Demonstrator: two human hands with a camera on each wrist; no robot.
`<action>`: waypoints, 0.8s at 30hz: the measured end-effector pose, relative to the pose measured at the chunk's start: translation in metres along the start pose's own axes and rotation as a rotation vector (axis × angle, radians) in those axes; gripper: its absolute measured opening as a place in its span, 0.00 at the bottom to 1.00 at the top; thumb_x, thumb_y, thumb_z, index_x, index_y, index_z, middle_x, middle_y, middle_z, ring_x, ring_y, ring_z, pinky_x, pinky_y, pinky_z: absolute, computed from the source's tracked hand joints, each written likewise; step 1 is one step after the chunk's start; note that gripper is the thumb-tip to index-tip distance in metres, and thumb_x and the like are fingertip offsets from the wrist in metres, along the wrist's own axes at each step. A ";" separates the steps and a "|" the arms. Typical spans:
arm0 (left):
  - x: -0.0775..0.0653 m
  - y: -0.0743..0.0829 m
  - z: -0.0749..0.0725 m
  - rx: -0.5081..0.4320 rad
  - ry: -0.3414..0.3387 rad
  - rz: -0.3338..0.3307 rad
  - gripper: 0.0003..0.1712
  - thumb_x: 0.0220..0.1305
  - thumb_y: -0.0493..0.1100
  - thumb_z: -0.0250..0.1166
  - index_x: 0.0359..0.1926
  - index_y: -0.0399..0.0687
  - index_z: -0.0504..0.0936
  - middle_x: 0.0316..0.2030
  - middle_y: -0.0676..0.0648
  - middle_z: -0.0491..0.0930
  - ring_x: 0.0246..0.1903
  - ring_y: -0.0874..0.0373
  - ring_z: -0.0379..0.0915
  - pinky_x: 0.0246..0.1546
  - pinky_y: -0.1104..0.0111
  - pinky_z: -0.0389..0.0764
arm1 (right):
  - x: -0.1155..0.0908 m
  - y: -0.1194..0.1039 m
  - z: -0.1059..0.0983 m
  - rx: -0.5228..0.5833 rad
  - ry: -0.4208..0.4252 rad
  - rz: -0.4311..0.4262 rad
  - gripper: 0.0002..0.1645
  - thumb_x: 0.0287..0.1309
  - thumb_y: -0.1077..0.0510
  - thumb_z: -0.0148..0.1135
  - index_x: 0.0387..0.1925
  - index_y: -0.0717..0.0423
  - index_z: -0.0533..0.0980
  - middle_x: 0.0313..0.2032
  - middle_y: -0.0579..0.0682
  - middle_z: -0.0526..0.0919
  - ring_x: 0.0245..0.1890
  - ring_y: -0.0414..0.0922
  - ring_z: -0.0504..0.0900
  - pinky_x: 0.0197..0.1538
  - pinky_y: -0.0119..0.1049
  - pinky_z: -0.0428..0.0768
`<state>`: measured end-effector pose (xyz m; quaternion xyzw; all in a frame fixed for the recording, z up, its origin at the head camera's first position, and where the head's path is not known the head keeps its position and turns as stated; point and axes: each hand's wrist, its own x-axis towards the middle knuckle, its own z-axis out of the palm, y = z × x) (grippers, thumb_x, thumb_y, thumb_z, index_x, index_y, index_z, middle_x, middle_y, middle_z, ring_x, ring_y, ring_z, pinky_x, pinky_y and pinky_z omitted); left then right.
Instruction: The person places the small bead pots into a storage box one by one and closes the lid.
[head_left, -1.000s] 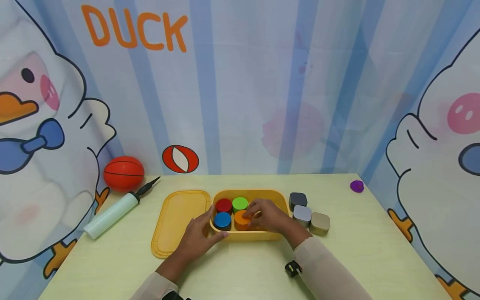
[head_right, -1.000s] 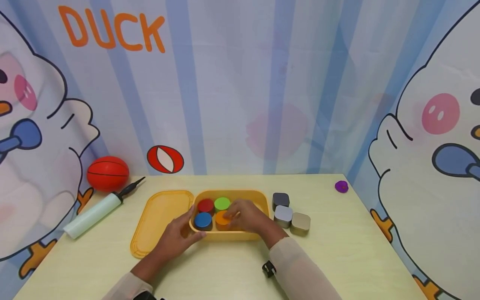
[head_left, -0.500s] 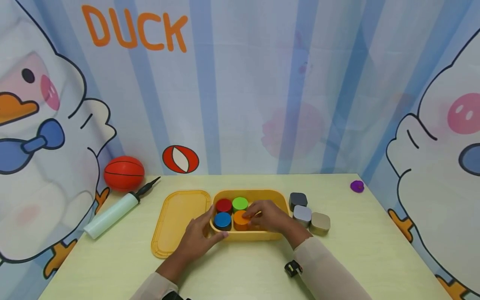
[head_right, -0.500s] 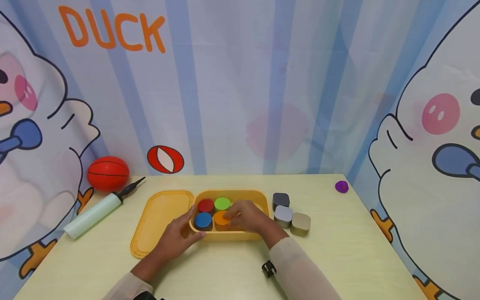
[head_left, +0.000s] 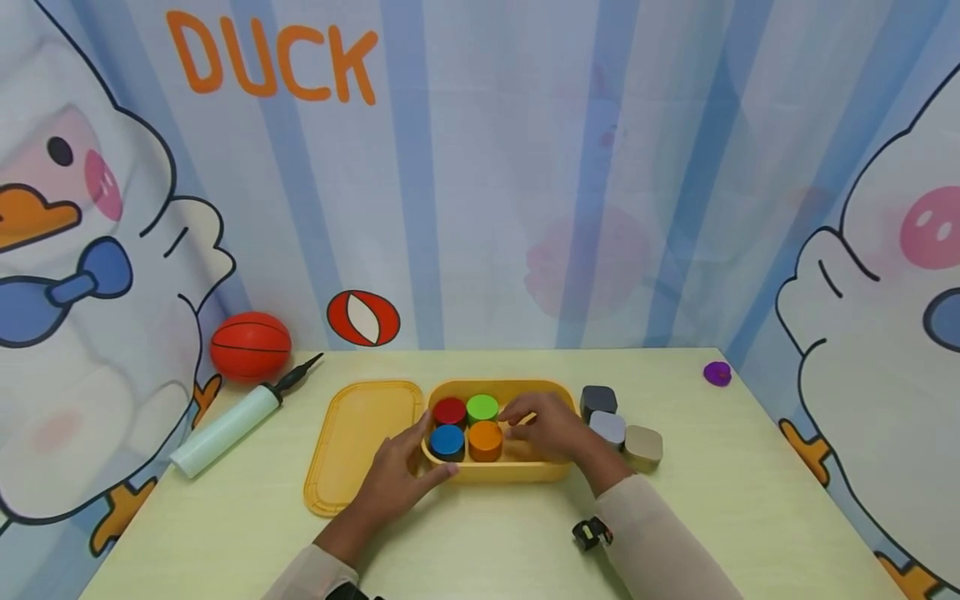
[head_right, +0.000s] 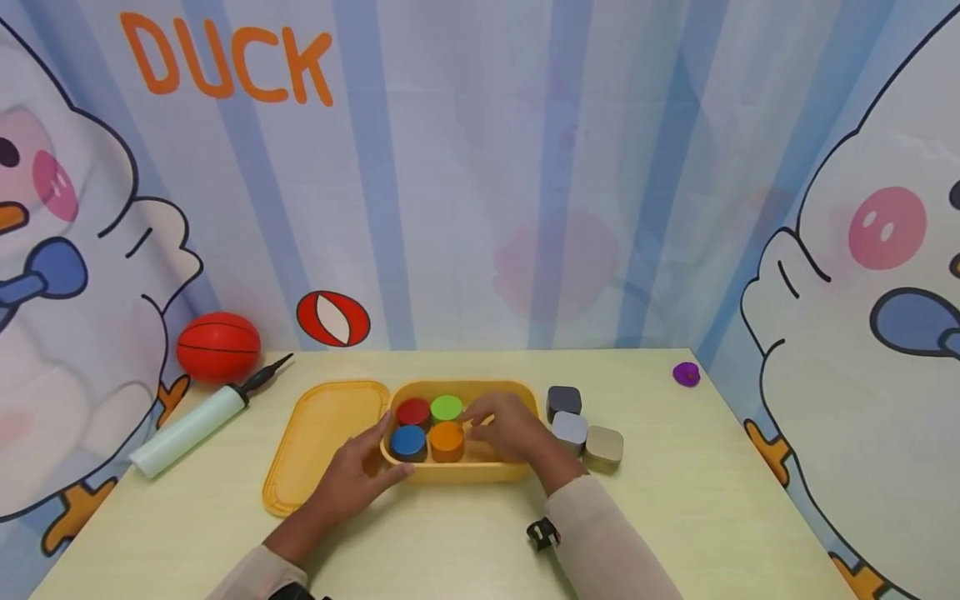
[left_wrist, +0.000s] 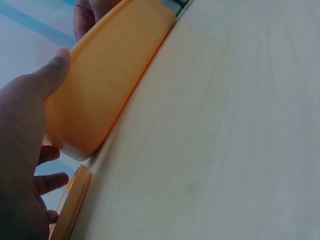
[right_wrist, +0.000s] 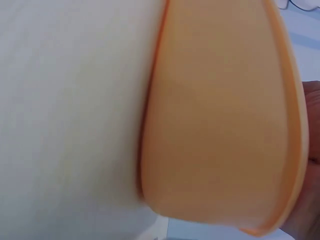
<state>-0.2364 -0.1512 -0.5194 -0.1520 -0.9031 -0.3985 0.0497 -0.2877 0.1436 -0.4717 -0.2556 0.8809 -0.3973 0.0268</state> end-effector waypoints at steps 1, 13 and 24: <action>0.000 0.000 0.000 -0.003 0.001 0.003 0.58 0.67 0.64 0.77 0.87 0.48 0.59 0.82 0.44 0.65 0.82 0.38 0.63 0.81 0.25 0.48 | -0.001 0.000 -0.002 -0.001 0.018 -0.005 0.14 0.68 0.67 0.72 0.54 0.61 0.90 0.54 0.59 0.91 0.50 0.53 0.91 0.56 0.49 0.92; 0.001 -0.003 -0.001 -0.010 -0.001 0.026 0.58 0.67 0.63 0.77 0.86 0.47 0.59 0.83 0.44 0.65 0.83 0.39 0.62 0.81 0.24 0.48 | -0.023 0.010 -0.024 0.016 0.289 -0.070 0.13 0.69 0.64 0.73 0.54 0.60 0.89 0.56 0.60 0.90 0.59 0.61 0.88 0.63 0.63 0.87; 0.000 -0.003 0.000 -0.015 0.002 0.031 0.58 0.67 0.62 0.77 0.86 0.47 0.59 0.82 0.44 0.65 0.83 0.39 0.63 0.80 0.24 0.49 | -0.042 0.032 -0.035 0.047 0.454 -0.076 0.13 0.69 0.65 0.73 0.53 0.62 0.89 0.59 0.60 0.88 0.63 0.62 0.85 0.63 0.68 0.84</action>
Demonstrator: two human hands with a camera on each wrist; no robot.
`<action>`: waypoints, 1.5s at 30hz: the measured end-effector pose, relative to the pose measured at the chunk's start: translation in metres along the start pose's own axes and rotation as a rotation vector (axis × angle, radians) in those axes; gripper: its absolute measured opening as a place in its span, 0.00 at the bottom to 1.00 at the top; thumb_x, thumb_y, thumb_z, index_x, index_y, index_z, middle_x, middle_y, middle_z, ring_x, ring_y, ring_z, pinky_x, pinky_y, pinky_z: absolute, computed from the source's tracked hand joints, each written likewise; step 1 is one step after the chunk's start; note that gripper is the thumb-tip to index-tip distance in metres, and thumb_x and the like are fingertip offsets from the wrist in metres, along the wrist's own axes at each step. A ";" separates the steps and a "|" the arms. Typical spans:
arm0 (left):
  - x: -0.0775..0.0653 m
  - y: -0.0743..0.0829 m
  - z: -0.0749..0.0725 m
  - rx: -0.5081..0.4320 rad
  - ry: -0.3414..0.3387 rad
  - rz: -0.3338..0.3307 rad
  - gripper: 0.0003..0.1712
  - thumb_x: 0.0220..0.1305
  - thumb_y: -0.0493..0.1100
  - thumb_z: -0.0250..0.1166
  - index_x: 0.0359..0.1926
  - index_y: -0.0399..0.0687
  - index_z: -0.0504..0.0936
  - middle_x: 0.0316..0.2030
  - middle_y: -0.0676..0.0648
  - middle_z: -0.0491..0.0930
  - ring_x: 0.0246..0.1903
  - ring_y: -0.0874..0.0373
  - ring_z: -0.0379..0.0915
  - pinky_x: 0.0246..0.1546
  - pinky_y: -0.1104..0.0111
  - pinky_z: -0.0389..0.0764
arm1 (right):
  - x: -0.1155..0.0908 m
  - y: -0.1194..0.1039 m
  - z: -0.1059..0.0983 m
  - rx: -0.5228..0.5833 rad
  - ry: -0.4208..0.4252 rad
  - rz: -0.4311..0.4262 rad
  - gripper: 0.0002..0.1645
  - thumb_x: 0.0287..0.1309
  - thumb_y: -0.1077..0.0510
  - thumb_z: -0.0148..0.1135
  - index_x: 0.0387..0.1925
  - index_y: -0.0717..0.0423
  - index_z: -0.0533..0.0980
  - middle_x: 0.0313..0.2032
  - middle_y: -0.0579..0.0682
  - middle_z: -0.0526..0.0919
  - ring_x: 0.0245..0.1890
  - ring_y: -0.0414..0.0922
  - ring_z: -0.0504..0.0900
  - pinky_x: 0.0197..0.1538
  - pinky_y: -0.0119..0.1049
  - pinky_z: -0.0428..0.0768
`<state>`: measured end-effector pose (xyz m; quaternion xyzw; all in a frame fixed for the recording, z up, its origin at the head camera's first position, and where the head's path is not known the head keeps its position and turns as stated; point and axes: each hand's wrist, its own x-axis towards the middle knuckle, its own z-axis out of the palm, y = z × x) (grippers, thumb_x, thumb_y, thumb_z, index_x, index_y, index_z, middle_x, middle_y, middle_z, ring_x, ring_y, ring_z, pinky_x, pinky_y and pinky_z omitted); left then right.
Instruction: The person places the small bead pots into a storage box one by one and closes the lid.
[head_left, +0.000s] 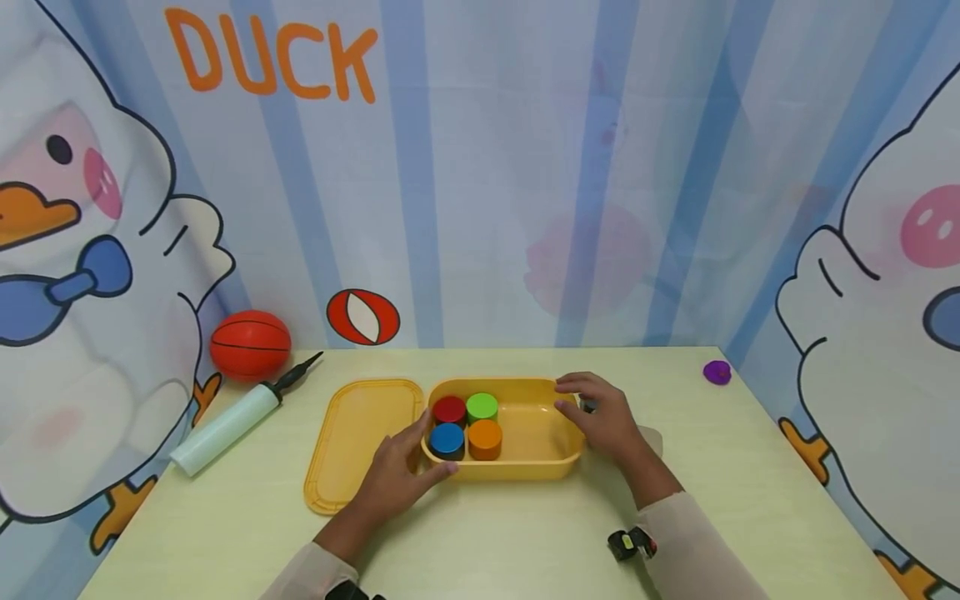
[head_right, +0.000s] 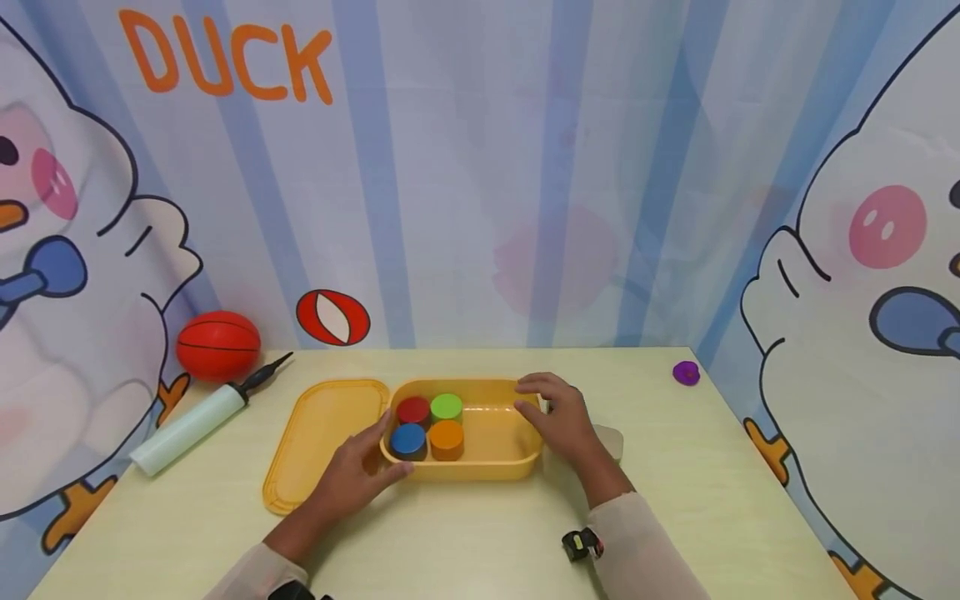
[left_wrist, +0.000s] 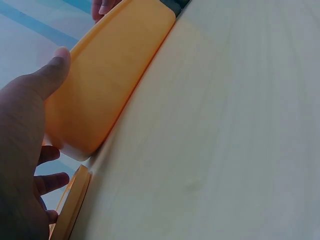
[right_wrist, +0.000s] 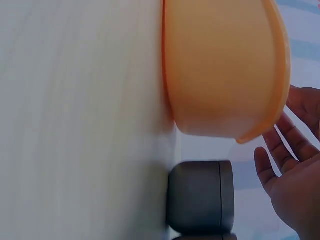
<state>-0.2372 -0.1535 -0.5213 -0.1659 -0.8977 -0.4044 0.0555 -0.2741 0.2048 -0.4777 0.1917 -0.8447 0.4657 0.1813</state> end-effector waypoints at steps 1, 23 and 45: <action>0.000 0.000 0.000 -0.001 0.001 0.000 0.58 0.67 0.62 0.77 0.86 0.47 0.59 0.82 0.44 0.65 0.83 0.39 0.63 0.80 0.24 0.49 | -0.001 0.000 -0.003 -0.001 0.002 0.014 0.13 0.70 0.64 0.73 0.53 0.62 0.89 0.60 0.60 0.88 0.63 0.62 0.85 0.63 0.67 0.84; 0.002 0.000 -0.002 0.000 0.006 -0.007 0.58 0.67 0.63 0.77 0.87 0.48 0.59 0.83 0.44 0.65 0.83 0.39 0.62 0.81 0.25 0.47 | -0.041 0.031 -0.074 -0.125 0.062 0.111 0.15 0.69 0.60 0.75 0.55 0.58 0.89 0.61 0.56 0.89 0.58 0.15 0.71 0.61 0.38 0.81; 0.000 -0.002 0.000 0.008 -0.006 -0.032 0.58 0.67 0.65 0.76 0.87 0.51 0.58 0.83 0.46 0.64 0.83 0.40 0.62 0.82 0.25 0.46 | -0.073 0.048 -0.095 -0.135 -0.010 0.186 0.20 0.71 0.56 0.74 0.60 0.58 0.87 0.65 0.58 0.85 0.59 0.10 0.67 0.57 0.27 0.80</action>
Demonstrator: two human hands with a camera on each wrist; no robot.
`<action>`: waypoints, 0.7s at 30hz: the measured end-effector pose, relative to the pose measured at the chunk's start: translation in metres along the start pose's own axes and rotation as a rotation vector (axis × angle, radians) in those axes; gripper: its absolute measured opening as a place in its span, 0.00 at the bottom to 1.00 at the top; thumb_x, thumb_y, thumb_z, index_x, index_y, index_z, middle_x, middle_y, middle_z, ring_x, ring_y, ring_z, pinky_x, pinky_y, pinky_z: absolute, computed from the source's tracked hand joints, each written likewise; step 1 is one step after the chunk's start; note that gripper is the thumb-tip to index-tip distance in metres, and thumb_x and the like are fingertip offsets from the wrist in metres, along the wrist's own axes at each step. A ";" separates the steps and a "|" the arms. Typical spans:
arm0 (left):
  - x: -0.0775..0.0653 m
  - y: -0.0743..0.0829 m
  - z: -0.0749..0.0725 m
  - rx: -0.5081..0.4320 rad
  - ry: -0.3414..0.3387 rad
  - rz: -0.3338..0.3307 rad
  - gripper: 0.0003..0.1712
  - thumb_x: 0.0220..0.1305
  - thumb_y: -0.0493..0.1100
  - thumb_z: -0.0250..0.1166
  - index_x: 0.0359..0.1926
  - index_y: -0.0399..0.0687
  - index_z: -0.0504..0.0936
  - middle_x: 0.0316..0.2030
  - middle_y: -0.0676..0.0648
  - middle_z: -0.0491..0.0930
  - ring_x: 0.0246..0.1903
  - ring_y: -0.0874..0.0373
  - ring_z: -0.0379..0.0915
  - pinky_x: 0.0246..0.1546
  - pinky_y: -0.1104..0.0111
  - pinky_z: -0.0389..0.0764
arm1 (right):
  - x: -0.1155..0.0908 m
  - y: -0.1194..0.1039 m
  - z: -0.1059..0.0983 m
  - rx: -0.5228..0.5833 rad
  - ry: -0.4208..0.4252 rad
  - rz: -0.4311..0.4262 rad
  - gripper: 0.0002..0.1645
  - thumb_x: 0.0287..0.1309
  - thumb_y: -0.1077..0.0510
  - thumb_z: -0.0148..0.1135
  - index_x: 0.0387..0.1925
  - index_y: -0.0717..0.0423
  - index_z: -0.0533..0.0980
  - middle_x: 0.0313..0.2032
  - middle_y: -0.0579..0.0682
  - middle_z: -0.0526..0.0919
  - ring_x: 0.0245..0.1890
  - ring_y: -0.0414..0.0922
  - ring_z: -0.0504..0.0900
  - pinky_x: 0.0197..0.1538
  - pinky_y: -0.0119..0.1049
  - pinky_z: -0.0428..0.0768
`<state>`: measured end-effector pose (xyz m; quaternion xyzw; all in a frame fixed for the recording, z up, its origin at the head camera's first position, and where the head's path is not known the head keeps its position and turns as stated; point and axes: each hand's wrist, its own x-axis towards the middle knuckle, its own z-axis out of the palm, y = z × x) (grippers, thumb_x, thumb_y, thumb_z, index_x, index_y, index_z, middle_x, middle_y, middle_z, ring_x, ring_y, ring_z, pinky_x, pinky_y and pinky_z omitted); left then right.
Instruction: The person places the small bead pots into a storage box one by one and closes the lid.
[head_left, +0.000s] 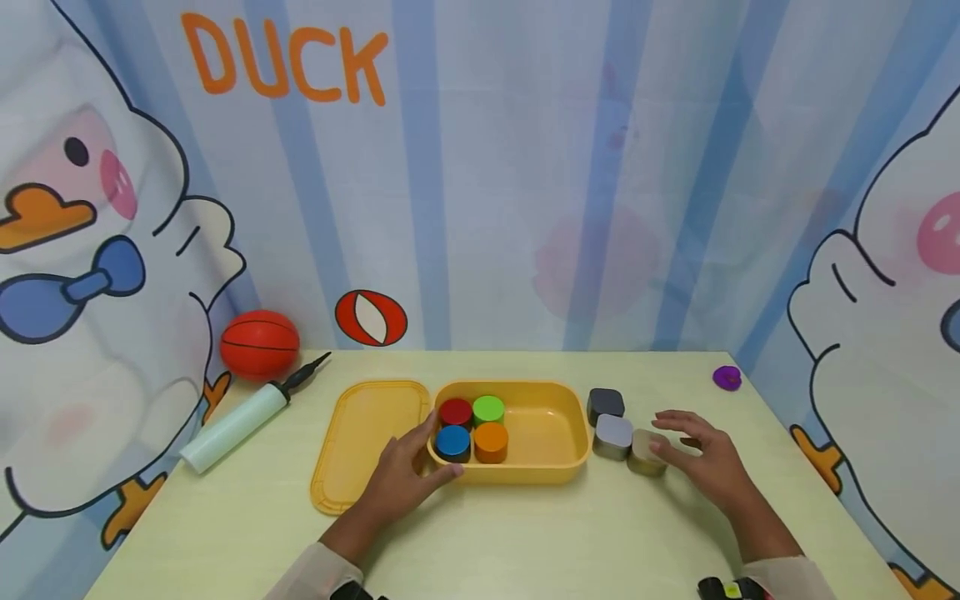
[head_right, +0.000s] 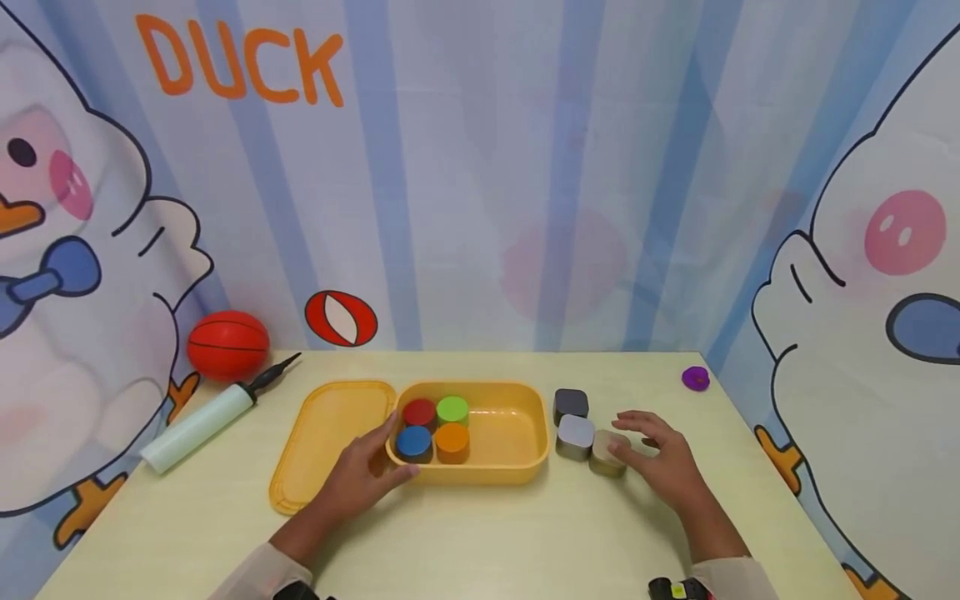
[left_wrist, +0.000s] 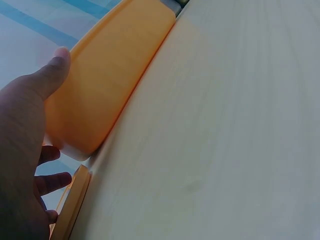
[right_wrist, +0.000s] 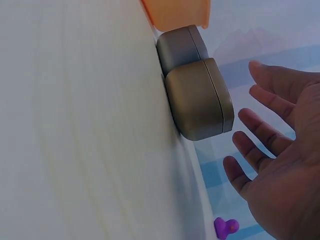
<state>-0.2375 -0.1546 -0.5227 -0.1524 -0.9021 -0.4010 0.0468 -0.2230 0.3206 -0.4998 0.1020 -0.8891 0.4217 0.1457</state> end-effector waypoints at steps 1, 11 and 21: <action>0.000 0.001 0.001 -0.002 0.000 0.001 0.58 0.67 0.65 0.76 0.87 0.51 0.58 0.83 0.46 0.64 0.83 0.40 0.62 0.82 0.26 0.46 | -0.001 0.003 -0.001 0.012 -0.002 0.006 0.20 0.71 0.56 0.74 0.60 0.58 0.87 0.65 0.56 0.85 0.59 0.10 0.67 0.56 0.25 0.79; 0.000 0.002 0.000 -0.018 0.003 0.005 0.57 0.67 0.64 0.77 0.87 0.52 0.59 0.83 0.46 0.64 0.83 0.40 0.62 0.82 0.25 0.46 | -0.007 0.024 -0.007 0.255 -0.073 0.047 0.25 0.70 0.60 0.74 0.64 0.68 0.83 0.64 0.26 0.81 0.63 0.15 0.73 0.57 0.18 0.81; -0.001 0.002 0.000 -0.021 0.001 0.006 0.57 0.67 0.63 0.77 0.87 0.51 0.59 0.83 0.46 0.64 0.83 0.40 0.62 0.82 0.25 0.45 | -0.010 0.031 -0.005 0.230 -0.168 0.048 0.25 0.65 0.61 0.77 0.62 0.62 0.86 0.66 0.36 0.84 0.61 0.14 0.73 0.61 0.17 0.76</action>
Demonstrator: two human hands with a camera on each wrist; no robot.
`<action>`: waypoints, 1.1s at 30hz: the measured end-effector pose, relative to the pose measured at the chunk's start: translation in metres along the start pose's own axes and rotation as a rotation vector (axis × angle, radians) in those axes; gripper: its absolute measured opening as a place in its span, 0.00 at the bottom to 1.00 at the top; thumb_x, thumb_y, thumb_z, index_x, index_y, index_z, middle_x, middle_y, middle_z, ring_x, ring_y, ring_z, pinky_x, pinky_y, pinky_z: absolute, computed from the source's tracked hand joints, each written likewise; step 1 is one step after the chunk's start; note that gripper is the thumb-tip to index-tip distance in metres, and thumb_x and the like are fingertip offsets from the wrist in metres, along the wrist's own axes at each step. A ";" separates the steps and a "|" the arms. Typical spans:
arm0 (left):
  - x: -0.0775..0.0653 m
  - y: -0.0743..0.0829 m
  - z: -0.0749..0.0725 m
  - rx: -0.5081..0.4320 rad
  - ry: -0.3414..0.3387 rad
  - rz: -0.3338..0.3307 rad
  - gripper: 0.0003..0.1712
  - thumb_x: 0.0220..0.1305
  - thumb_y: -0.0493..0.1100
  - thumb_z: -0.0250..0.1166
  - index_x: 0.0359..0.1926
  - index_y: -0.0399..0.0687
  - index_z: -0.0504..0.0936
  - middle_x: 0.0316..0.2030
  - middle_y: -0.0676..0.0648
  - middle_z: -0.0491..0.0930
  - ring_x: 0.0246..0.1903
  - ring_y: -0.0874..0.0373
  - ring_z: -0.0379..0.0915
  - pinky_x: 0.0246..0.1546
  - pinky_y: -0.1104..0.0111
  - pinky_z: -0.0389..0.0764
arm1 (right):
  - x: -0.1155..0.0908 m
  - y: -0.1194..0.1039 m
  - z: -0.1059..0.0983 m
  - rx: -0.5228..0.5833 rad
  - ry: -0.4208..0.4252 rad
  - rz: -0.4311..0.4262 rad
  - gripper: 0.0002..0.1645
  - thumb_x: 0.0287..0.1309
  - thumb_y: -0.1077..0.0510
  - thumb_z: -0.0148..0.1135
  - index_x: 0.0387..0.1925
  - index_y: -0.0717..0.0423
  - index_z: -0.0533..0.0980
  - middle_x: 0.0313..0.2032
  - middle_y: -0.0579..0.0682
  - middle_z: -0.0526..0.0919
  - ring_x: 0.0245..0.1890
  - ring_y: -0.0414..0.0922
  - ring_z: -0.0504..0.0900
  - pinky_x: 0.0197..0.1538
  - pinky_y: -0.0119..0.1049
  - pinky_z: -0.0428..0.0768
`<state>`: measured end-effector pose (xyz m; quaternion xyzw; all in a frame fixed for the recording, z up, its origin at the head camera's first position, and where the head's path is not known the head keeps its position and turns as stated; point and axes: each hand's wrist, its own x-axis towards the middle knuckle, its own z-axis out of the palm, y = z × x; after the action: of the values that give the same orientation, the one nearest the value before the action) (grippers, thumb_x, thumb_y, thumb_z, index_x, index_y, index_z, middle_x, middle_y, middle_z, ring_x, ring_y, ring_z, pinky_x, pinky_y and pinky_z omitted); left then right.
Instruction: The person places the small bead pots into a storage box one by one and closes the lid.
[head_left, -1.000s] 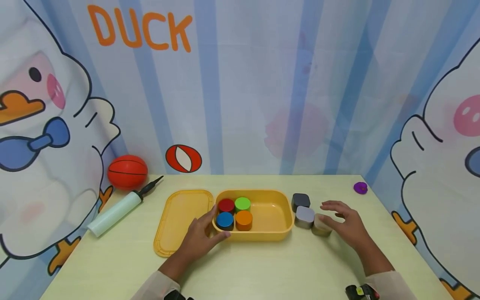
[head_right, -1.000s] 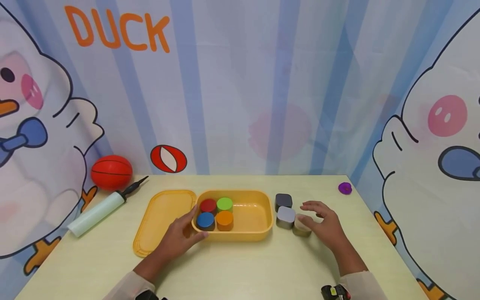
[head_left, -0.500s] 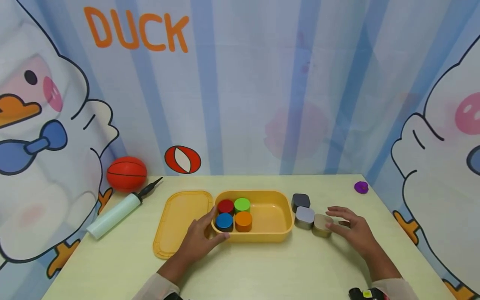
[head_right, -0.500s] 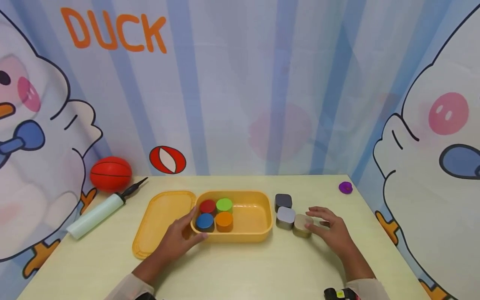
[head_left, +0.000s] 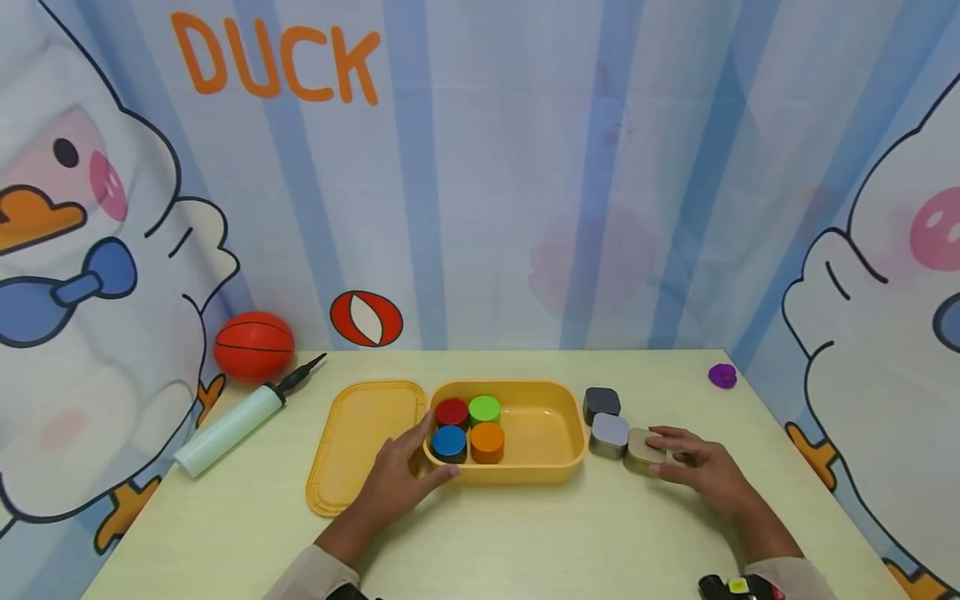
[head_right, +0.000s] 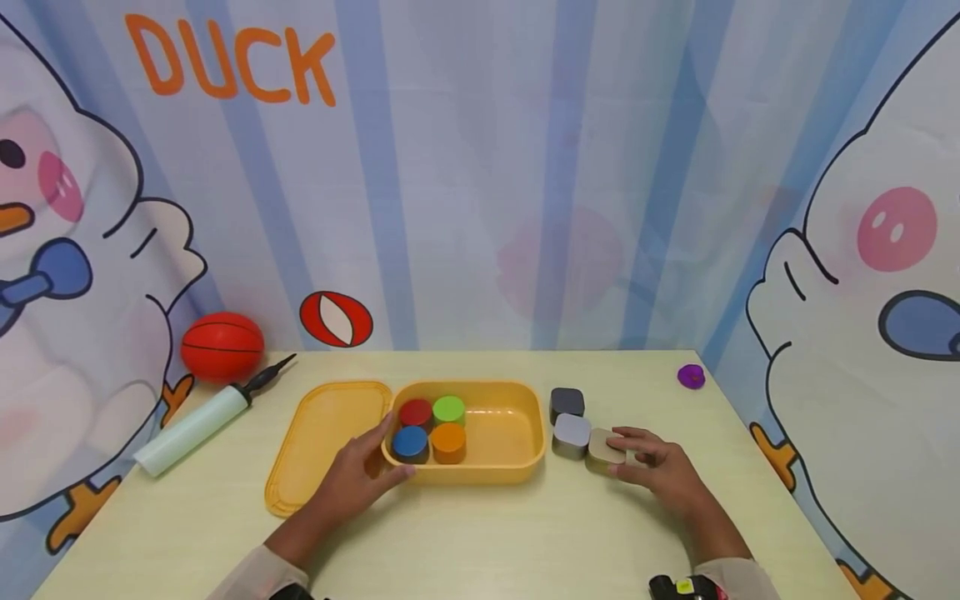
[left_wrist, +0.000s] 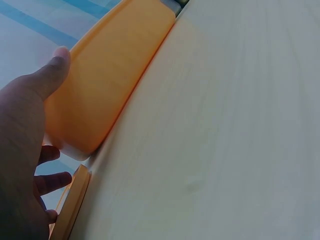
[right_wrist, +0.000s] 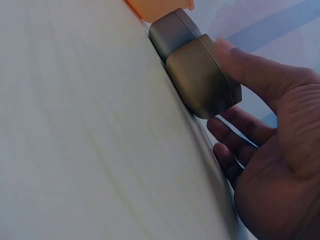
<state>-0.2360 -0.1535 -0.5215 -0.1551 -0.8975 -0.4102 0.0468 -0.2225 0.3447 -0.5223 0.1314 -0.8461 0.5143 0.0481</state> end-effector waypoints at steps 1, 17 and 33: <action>0.000 0.000 0.000 -0.003 0.000 0.000 0.57 0.67 0.63 0.77 0.87 0.51 0.59 0.83 0.46 0.64 0.83 0.40 0.62 0.82 0.25 0.45 | 0.000 0.000 0.001 -0.001 0.002 0.009 0.25 0.64 0.61 0.78 0.62 0.62 0.86 0.65 0.39 0.85 0.60 0.14 0.73 0.61 0.16 0.75; 0.002 0.000 0.001 0.026 -0.003 -0.021 0.58 0.67 0.65 0.76 0.87 0.52 0.58 0.83 0.45 0.65 0.83 0.39 0.62 0.82 0.26 0.46 | 0.002 0.001 0.001 -0.053 0.007 0.100 0.28 0.65 0.56 0.79 0.64 0.61 0.85 0.71 0.67 0.81 0.56 0.10 0.70 0.60 0.13 0.72; 0.001 0.001 0.000 0.030 0.006 0.006 0.58 0.66 0.63 0.78 0.86 0.49 0.60 0.82 0.44 0.66 0.82 0.39 0.65 0.81 0.24 0.49 | -0.001 0.002 0.000 -0.053 0.116 0.058 0.22 0.66 0.58 0.78 0.61 0.55 0.88 0.65 0.49 0.89 0.55 0.13 0.77 0.54 0.18 0.82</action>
<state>-0.2368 -0.1528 -0.5207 -0.1560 -0.9029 -0.3970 0.0534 -0.2223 0.3461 -0.5239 0.0758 -0.8587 0.4996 0.0855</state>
